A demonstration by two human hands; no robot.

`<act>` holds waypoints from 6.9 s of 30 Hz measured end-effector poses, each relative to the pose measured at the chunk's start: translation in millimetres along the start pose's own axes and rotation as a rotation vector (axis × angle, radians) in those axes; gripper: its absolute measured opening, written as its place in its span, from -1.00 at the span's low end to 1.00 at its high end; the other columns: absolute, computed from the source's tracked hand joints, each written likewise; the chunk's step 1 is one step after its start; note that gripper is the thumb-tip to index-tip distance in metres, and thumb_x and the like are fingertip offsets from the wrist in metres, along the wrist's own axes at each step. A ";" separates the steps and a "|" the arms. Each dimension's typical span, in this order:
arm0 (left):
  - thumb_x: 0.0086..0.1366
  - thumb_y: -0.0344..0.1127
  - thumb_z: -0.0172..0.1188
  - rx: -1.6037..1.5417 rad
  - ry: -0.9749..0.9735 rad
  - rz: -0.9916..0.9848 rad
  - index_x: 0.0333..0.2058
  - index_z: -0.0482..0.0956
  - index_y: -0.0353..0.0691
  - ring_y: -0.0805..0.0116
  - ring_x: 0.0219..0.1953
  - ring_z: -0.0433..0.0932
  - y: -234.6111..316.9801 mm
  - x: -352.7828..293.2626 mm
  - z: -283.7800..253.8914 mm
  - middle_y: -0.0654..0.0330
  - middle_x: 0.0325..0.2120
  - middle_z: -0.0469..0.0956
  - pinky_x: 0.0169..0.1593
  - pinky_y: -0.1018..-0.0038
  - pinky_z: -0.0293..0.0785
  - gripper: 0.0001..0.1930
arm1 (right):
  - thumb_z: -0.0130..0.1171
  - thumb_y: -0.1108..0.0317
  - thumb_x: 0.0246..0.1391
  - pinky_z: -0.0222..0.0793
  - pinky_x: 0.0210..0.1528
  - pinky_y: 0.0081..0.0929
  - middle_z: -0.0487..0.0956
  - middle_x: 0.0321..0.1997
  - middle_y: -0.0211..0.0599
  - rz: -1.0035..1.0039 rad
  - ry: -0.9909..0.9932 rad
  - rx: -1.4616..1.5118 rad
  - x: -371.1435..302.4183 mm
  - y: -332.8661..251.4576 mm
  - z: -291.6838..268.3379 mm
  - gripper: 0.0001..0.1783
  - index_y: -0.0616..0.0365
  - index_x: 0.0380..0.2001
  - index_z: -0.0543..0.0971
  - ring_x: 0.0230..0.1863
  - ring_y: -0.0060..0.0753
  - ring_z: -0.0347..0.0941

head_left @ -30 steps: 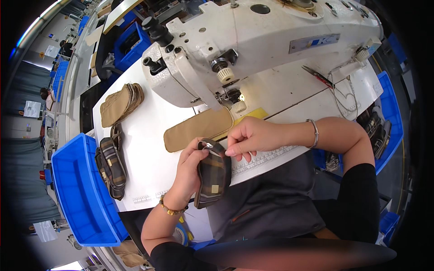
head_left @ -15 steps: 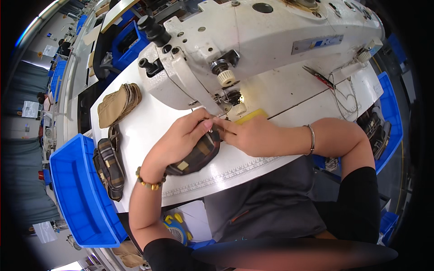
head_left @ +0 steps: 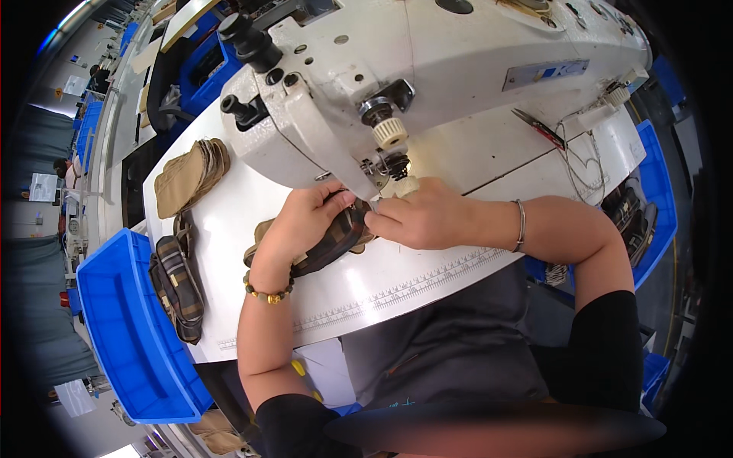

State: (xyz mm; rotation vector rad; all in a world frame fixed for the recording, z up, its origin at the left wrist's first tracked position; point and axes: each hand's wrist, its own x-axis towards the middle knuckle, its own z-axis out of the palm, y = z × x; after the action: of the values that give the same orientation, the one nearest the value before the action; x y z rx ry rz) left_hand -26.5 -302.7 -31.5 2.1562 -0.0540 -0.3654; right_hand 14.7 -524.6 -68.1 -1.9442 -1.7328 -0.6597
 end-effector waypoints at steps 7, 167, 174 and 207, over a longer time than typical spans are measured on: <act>0.36 -0.44 0.18 0.075 0.041 0.054 -0.29 0.57 -0.37 0.45 -0.33 0.42 -3.4 0.0 11.6 0.26 -0.43 0.53 -0.18 0.48 0.40 -0.90 | 0.23 0.39 -0.21 0.15 -0.71 -0.63 0.30 -0.69 -0.55 -0.098 0.132 -0.184 4.7 -7.5 9.0 -0.73 0.23 -0.34 0.64 -0.67 -0.64 0.33; 0.08 -0.33 0.42 0.694 0.452 0.500 -0.32 0.69 -0.16 0.17 -0.50 0.61 -11.4 0.9 17.2 0.18 -0.48 0.65 -0.40 0.35 0.49 -0.83 | 0.24 0.37 -0.21 0.46 -0.45 -0.21 0.54 -0.61 -0.12 0.356 -0.088 0.215 3.3 29.9 -8.7 -0.86 0.22 -0.66 0.58 -0.55 -0.05 0.54; 0.03 -0.43 0.43 0.644 0.461 0.469 -0.33 0.72 -0.19 0.14 -0.45 0.64 -9.2 2.5 21.1 0.12 -0.46 0.67 -0.33 0.36 0.53 -0.82 | 0.22 0.32 -0.02 0.41 -0.49 -0.26 0.53 -0.61 -0.12 0.463 -0.144 0.311 -0.2 22.2 -5.9 -0.84 0.19 -0.50 0.57 -0.55 -0.07 0.53; -0.04 -0.27 0.44 0.704 0.498 0.379 -0.33 0.69 -0.12 0.11 -0.44 0.61 -0.8 10.5 4.4 0.17 -0.49 0.64 -0.39 0.29 0.51 -0.75 | 0.23 0.43 -0.25 0.44 -0.55 -0.29 0.50 -0.72 -0.20 0.117 -0.214 0.033 7.4 12.7 -16.4 -0.93 0.16 -0.67 0.56 -0.61 -0.19 0.55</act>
State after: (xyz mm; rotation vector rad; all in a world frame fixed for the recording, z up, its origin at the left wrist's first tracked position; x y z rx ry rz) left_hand -17.8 -307.6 -37.0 2.7884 -0.3446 0.4868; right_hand 27.1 -530.3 -50.8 -2.1392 -1.7229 -0.3913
